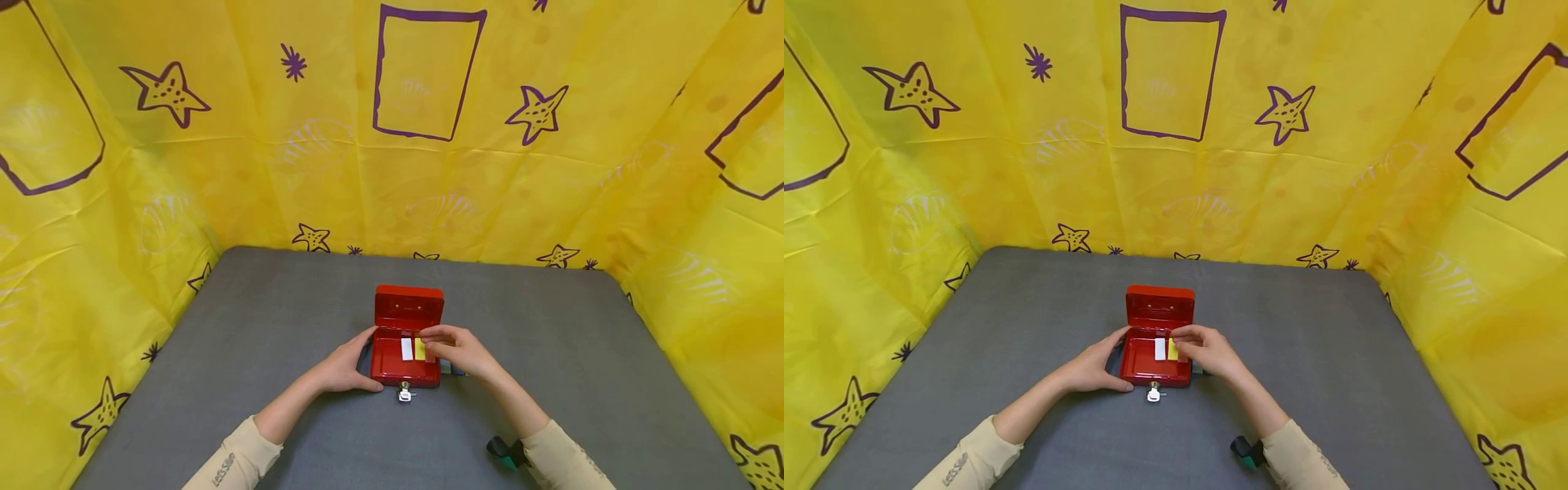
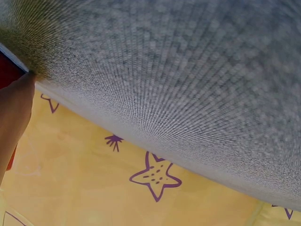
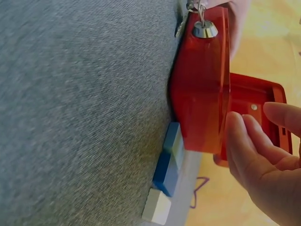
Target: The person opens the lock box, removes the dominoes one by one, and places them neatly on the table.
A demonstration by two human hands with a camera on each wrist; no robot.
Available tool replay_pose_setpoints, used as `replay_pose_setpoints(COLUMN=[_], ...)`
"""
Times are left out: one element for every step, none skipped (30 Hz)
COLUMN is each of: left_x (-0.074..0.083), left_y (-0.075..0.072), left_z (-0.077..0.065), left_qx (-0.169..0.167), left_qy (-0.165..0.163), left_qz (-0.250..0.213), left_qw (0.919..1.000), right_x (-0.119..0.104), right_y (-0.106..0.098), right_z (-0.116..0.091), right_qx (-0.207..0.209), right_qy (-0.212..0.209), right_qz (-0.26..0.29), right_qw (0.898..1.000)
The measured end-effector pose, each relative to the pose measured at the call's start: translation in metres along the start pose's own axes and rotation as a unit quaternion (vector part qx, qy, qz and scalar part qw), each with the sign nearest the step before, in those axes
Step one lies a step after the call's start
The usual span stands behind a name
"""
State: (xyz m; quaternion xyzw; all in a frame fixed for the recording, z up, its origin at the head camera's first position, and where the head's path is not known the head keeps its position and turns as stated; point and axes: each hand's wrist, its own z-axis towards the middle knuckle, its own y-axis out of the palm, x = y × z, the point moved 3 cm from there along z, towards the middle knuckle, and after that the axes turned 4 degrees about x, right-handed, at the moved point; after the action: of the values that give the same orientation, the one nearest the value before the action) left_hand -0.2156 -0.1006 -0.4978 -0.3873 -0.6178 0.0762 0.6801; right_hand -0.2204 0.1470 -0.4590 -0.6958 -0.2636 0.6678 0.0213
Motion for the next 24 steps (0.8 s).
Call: replay_pose_setpoints(left_x=[0.0,0.0,0.0,0.0,0.0,0.0,0.0,0.0,0.0,0.0,0.0,0.0,0.0,0.0,0.0,0.0,0.001,0.001,0.001,0.001,0.001,0.001,0.001,0.0], left_y=[0.0,0.0,0.0,0.0,0.0,0.0,0.0,0.0,0.0,-0.001,0.0,-0.001,-0.001,-0.001,-0.001,-0.001,-0.001,-0.001,-0.001,-0.001,-0.001,-0.001,-0.001,-0.001], left_z=[0.0,0.0,0.0,0.0,0.0,0.001,0.001,0.001,0.001,0.001,0.002,0.002,0.002,0.002,0.002,0.002,0.002,0.002,0.002,0.002,0.002,0.002,0.002,0.001], left_qx=[0.0,-0.001,-0.001,-0.001,-0.002,-0.002,-0.002,-0.002,-0.001,-0.001,0.0,0.0,0.001,0.001,0.001,0.001,0.001,0.0,0.0,-0.001,-0.002,-0.002,-0.002,-0.002], left_qy=[0.0,0.0,0.0,0.0,0.0,0.001,0.001,0.003,0.006,0.007,0.012,0.015,0.016,0.018,0.019,0.019,0.02,0.019,0.018,0.017,0.016,0.015,0.014,0.013], left_qz=[0.0,-0.001,-0.001,-0.002,-0.002,-0.003,-0.004,-0.004,-0.003,-0.002,-0.003,-0.002,-0.001,0.0,0.001,0.001,0.001,0.002,0.002,0.003,0.003,0.003,0.003,0.001], left_qw=[1.0,1.0,1.0,1.0,1.0,1.0,1.0,1.0,1.0,1.0,0.9999,0.9999,0.9999,0.9998,0.9998,0.9998,0.9998,0.9998,0.9998,0.9998,0.9999,0.9999,0.9999,0.9999], right_x=[-0.001,-0.002,-0.003,-0.004,-0.005,-0.005,-0.006,-0.007,-0.008,-0.008,-0.009,-0.01,-0.011,-0.012,-0.012,-0.012,-0.013,-0.013,-0.014,-0.014,-0.014,-0.015,-0.015,-0.015], right_y=[0.001,0.002,0.003,0.005,0.006,0.008,0.009,0.011,0.012,0.013,0.015,0.016,0.017,0.018,0.019,0.02,0.021,0.022,0.023,0.023,0.024,0.025,0.026,0.027], right_z=[0.001,0.002,0.003,0.004,0.005,0.006,0.006,0.007,0.008,0.008,0.009,0.009,0.01,0.01,0.011,0.011,0.011,0.011,0.012,0.012,0.012,0.013,0.013,0.014], right_qx=[0.001,0.003,0.004,0.004,0.004,0.004,0.005,0.005,0.005,0.006,0.008,0.009,0.012,0.013,0.013,0.014,0.015,0.016,0.017,0.018,0.018,0.019,0.02,0.019], right_qy=[-0.004,-0.008,-0.014,-0.017,-0.02,-0.023,-0.026,-0.028,-0.03,-0.03,-0.031,-0.035,-0.038,-0.039,-0.039,-0.042,-0.044,-0.047,-0.046,-0.045,-0.046,-0.046,-0.046,-0.046], right_qz=[-0.01,-0.022,-0.033,-0.039,-0.044,-0.051,-0.061,-0.071,-0.079,-0.086,-0.097,-0.107,-0.116,-0.121,-0.127,-0.133,-0.139,-0.145,-0.151,-0.157,-0.162,-0.166,-0.168,-0.171], right_qw=[1.0,1.0,0.999,0.999,0.999,0.998,0.998,0.997,0.996,0.996,0.995,0.994,0.993,0.992,0.991,0.99,0.989,0.988,0.987,0.986,0.986,0.985,0.984,0.984])
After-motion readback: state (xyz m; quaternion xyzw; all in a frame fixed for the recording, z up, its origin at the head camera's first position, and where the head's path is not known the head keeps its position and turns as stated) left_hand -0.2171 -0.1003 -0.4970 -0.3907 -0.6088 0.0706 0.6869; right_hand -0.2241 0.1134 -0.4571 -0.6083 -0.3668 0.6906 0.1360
